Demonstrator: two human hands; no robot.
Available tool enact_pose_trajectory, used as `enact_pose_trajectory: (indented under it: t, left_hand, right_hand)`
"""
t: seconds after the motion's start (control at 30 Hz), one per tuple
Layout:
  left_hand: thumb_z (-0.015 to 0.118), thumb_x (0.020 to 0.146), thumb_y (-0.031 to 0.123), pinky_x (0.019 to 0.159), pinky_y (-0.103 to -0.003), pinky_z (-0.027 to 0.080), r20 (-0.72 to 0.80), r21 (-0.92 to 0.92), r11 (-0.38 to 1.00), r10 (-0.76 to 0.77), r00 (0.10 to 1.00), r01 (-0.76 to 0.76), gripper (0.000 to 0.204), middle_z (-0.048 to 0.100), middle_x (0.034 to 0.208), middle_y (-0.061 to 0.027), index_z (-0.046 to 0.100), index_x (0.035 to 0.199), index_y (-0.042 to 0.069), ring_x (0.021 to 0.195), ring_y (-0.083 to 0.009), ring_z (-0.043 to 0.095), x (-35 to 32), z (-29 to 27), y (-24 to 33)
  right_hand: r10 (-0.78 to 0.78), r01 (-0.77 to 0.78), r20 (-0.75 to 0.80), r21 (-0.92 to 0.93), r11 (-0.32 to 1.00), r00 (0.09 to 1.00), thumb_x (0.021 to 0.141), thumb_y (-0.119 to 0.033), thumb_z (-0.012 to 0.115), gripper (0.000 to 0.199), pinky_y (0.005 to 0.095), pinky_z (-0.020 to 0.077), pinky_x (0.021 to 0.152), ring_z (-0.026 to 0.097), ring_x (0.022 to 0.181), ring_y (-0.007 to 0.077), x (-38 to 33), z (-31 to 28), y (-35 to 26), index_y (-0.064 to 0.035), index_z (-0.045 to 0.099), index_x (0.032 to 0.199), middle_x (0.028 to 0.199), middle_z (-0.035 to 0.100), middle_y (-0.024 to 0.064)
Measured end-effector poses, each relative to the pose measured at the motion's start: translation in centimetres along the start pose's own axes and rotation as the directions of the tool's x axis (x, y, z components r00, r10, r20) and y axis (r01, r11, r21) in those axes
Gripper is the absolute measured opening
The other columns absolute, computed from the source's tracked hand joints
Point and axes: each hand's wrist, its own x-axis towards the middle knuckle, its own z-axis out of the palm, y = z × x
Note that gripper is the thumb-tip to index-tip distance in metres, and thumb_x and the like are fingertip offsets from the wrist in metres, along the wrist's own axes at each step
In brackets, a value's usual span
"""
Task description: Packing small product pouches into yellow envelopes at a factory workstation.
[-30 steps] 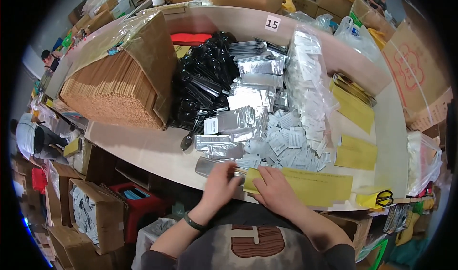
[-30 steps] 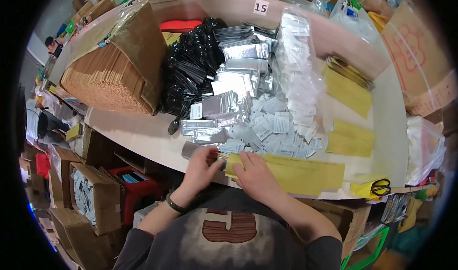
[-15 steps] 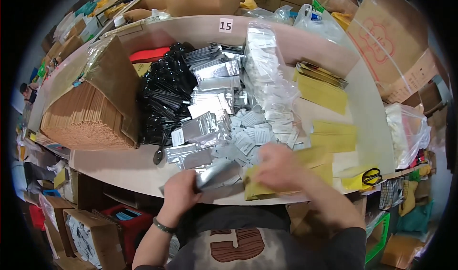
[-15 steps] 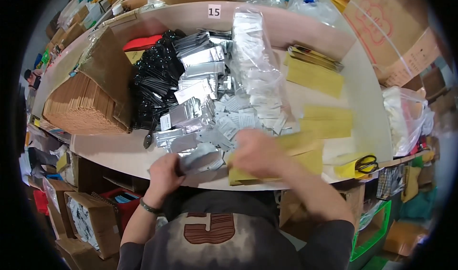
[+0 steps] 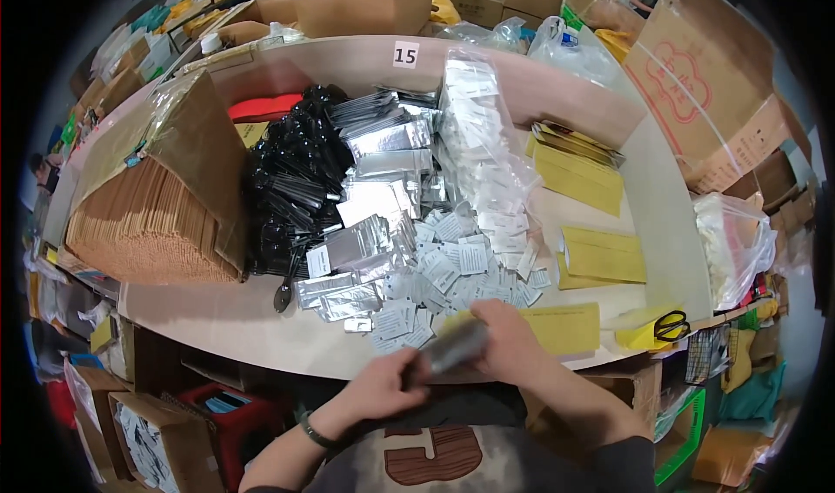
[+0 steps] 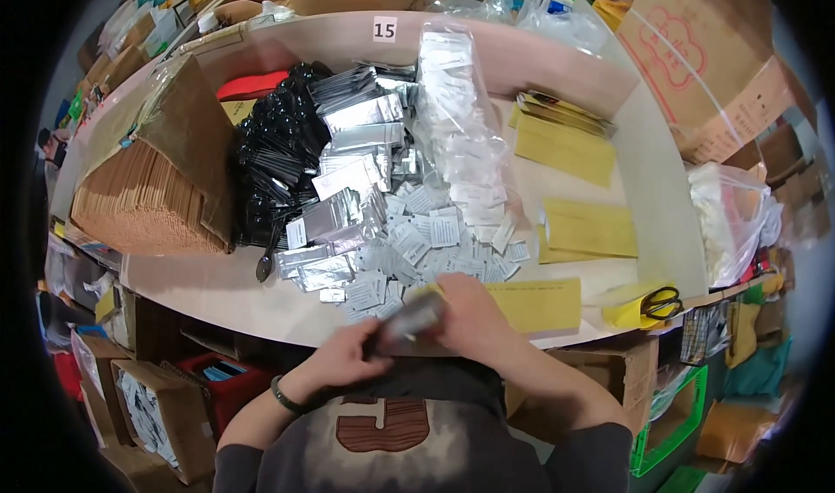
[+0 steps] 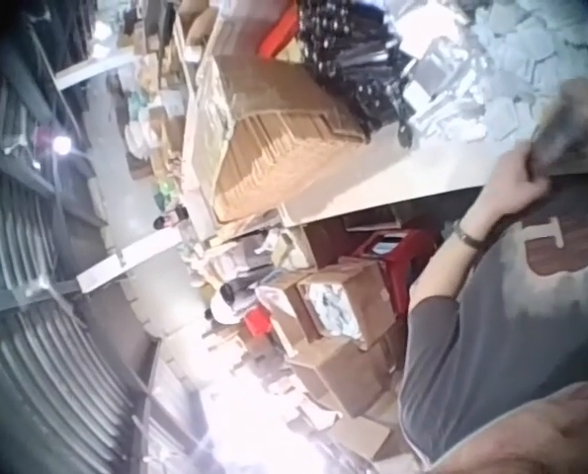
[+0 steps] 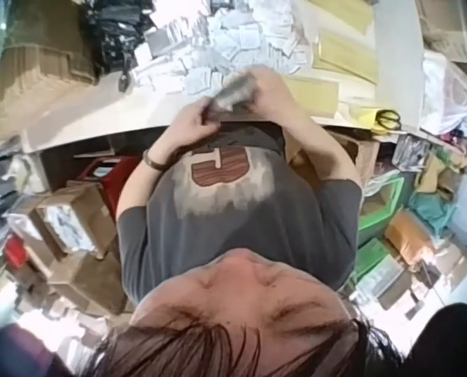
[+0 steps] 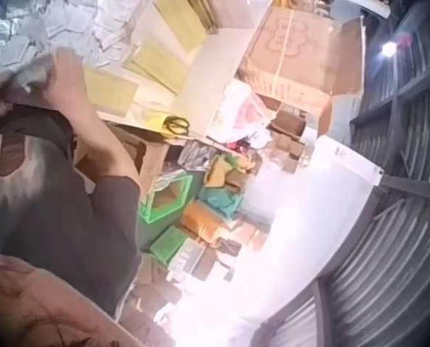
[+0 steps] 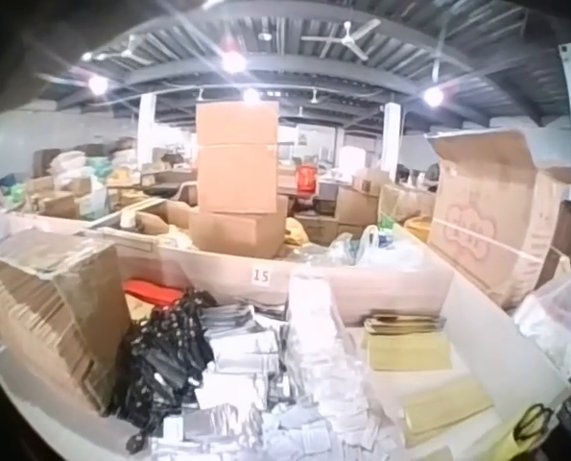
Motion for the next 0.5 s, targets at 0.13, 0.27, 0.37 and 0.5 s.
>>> enact_pose_trajectory:
  t: [0.13, 0.27, 0.37, 0.5]
  left_hand:
    - [0.076, 0.072, 0.019, 0.076, -0.044, 0.053, -0.453, 0.356, 0.906, -0.049, 0.89, 0.23, 0.046, 0.065, 0.099, -0.0181, 0.057, 0.111, 0.005, 0.092, -0.0374, 0.065, -0.1, -0.7, -3.6]
    - [0.077, 0.07, 0.018, 0.08, -0.044, 0.053, -0.35, 0.45, 0.892, 0.13, 0.928, 0.045, 0.06, 0.065, 0.102, -0.0171, 0.054, 0.124, 0.007, 0.096, -0.0368, 0.064, -0.2, 0.0, -4.5]
    - [0.081, 0.067, 0.018, 0.081, -0.044, 0.053, -0.18, 0.574, 0.819, 0.097, 0.979, 0.024, 0.067, 0.066, 0.104, -0.0183, 0.054, 0.127, 0.007, 0.095, -0.0372, 0.065, -0.6, -1.2, -4.4]
    - [0.081, 0.067, 0.018, 0.079, -0.043, 0.054, -0.065, 0.586, 0.798, 0.224, 0.972, -0.144, 0.071, 0.067, 0.105, -0.0164, 0.053, 0.132, 0.006, 0.094, -0.0364, 0.066, 1.0, -2.2, -2.8]
  right_hand:
    - [0.401, -0.4, 0.091, -0.024, 0.916, 0.912, 0.089, -0.038, 0.065, 0.035, 0.0473, 0.0473, 0.059, 0.063, 0.069, 0.0359, -0.2, 0.9, -0.9, -0.0062, 0.059, 0.076, 0.074, 0.064, 0.0145]
    - [0.455, -0.463, 0.137, 0.029, 0.886, 0.88, 0.089, -0.029, 0.06, 0.027, 0.049, 0.0493, 0.062, 0.064, 0.07, 0.0384, 0.5, 2.3, -1.1, -0.006, 0.061, 0.076, 0.073, 0.064, 0.0164]
    - [0.466, -0.491, 0.211, 0.081, 0.868, 0.859, 0.086, -0.027, 0.06, 0.022, 0.0492, 0.0502, 0.064, 0.065, 0.071, 0.0389, 1.6, 3.2, -0.8, -0.006, 0.062, 0.079, 0.075, 0.065, 0.0165]
    - [0.363, -0.421, 0.255, 0.234, 0.876, 0.896, 0.084, -0.024, 0.06, 0.019, 0.0487, 0.0512, 0.065, 0.065, 0.072, 0.0389, 3.6, 5.7, -5.2, -0.0058, 0.064, 0.083, 0.077, 0.066, 0.0171]
